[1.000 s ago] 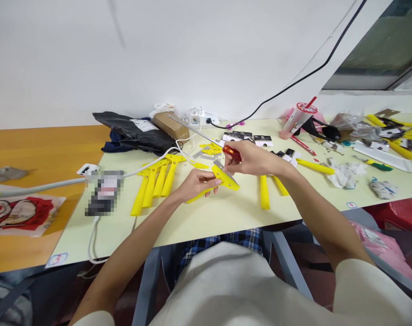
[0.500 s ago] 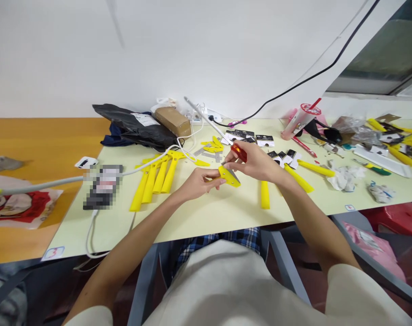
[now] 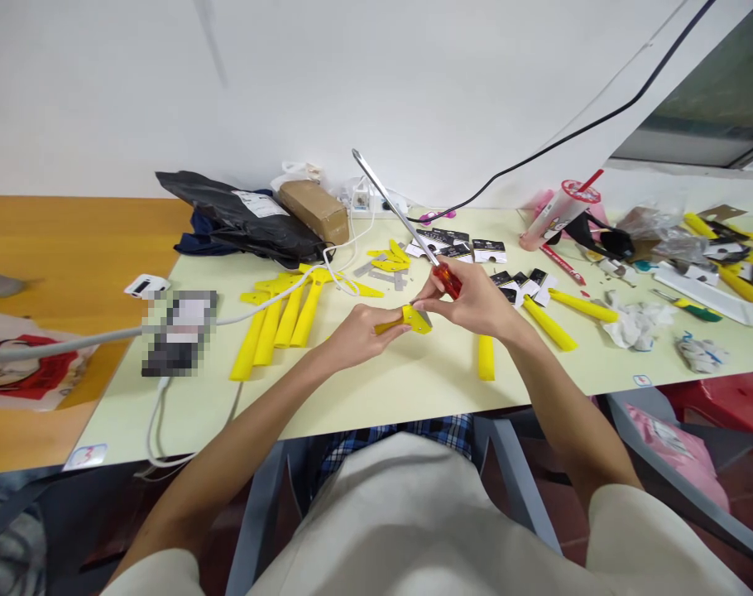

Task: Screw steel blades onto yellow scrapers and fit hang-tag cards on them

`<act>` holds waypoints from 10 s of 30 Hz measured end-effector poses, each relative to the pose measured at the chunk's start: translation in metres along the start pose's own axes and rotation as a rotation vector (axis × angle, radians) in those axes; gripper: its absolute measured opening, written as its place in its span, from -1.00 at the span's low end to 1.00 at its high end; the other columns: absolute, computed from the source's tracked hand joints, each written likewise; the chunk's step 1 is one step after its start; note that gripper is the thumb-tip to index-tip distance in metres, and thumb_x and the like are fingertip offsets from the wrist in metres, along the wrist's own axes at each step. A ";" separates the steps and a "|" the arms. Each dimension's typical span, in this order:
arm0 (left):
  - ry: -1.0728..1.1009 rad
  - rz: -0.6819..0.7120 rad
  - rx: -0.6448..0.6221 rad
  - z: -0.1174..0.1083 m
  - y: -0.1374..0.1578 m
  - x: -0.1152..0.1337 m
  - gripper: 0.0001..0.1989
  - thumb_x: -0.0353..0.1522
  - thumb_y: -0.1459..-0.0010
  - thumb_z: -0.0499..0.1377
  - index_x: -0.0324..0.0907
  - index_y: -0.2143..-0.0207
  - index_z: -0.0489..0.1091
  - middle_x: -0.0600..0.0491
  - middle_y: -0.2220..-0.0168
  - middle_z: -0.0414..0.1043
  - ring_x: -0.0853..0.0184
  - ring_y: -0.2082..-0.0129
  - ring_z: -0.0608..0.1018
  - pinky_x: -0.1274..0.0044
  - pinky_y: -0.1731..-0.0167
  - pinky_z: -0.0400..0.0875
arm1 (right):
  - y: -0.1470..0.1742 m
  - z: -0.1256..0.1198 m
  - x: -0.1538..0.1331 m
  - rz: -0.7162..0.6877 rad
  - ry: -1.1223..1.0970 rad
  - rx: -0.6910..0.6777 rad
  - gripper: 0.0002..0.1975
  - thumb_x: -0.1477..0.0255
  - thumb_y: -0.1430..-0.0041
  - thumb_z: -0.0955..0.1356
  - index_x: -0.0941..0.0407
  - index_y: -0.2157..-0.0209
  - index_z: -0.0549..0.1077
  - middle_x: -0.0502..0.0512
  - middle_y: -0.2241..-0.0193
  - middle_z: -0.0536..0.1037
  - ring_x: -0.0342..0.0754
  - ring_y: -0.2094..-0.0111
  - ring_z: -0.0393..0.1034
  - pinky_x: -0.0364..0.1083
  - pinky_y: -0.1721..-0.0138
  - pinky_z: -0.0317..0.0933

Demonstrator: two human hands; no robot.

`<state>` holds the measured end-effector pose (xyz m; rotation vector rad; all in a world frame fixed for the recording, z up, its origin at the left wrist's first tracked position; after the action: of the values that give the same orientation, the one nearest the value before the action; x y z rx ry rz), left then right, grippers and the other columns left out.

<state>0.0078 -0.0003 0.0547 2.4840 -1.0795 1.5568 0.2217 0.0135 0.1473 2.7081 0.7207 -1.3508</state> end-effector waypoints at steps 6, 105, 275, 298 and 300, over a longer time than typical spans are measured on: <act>-0.034 0.006 0.006 0.002 0.001 0.000 -0.64 -0.16 -0.47 0.22 -0.21 0.31 0.59 0.10 0.46 0.43 0.39 0.44 0.36 0.54 0.34 0.23 | 0.001 -0.001 -0.002 0.026 -0.029 -0.045 -0.57 0.39 -0.15 0.58 0.01 0.38 0.22 -0.01 0.39 0.66 -0.01 0.40 0.36 0.01 0.33 0.20; 0.761 -0.024 0.355 0.001 0.002 0.003 -0.68 -0.22 -0.31 0.45 -0.19 -0.02 0.62 -0.09 0.21 0.69 0.28 0.40 0.70 0.54 0.55 0.52 | 0.035 0.017 -0.003 -0.074 -0.517 0.509 -0.38 0.28 -0.10 0.71 -0.03 0.37 0.19 0.07 0.22 0.73 0.05 0.27 0.67 0.09 0.16 0.64; 0.849 -0.582 0.606 -0.005 -0.014 -0.065 -0.45 -0.14 -0.02 0.59 -0.14 0.16 0.37 0.11 0.34 0.52 0.44 0.51 0.56 0.62 0.67 0.29 | -0.063 -0.083 -0.040 -0.287 0.319 0.028 -0.75 0.22 -0.23 0.57 -0.29 0.07 0.60 -0.05 0.17 0.73 0.33 0.17 0.65 0.30 0.14 0.42; 0.822 -0.587 0.558 -0.004 -0.015 -0.072 -0.43 -0.07 -0.13 0.53 -0.15 0.02 0.39 0.11 0.38 0.56 0.45 0.61 0.47 0.59 0.67 0.35 | -0.068 -0.071 -0.050 -0.509 0.281 -0.196 -0.83 0.44 -0.47 0.43 -0.08 -0.01 0.59 -0.05 0.06 0.73 0.01 0.10 0.69 0.00 0.14 0.58; 0.819 -0.584 0.561 -0.003 -0.015 -0.073 -0.44 -0.07 -0.13 0.53 -0.15 0.02 0.39 0.10 0.39 0.56 0.44 0.60 0.48 0.59 0.67 0.35 | -0.069 -0.072 -0.049 -0.497 0.267 -0.208 -0.83 0.42 -0.45 0.45 -0.10 -0.01 0.61 -0.04 0.07 0.73 0.02 0.10 0.69 -0.01 0.14 0.58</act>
<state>-0.0062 0.0517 0.0026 1.7220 0.1965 2.4559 0.2220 0.0719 0.2417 2.6634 1.5437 -0.8996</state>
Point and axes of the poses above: each hand's wrist, its own y-axis away from the middle knuckle, its own z-axis out of the palm, x = y × z, the point moved 3 cm from there along -y, towards the middle knuckle
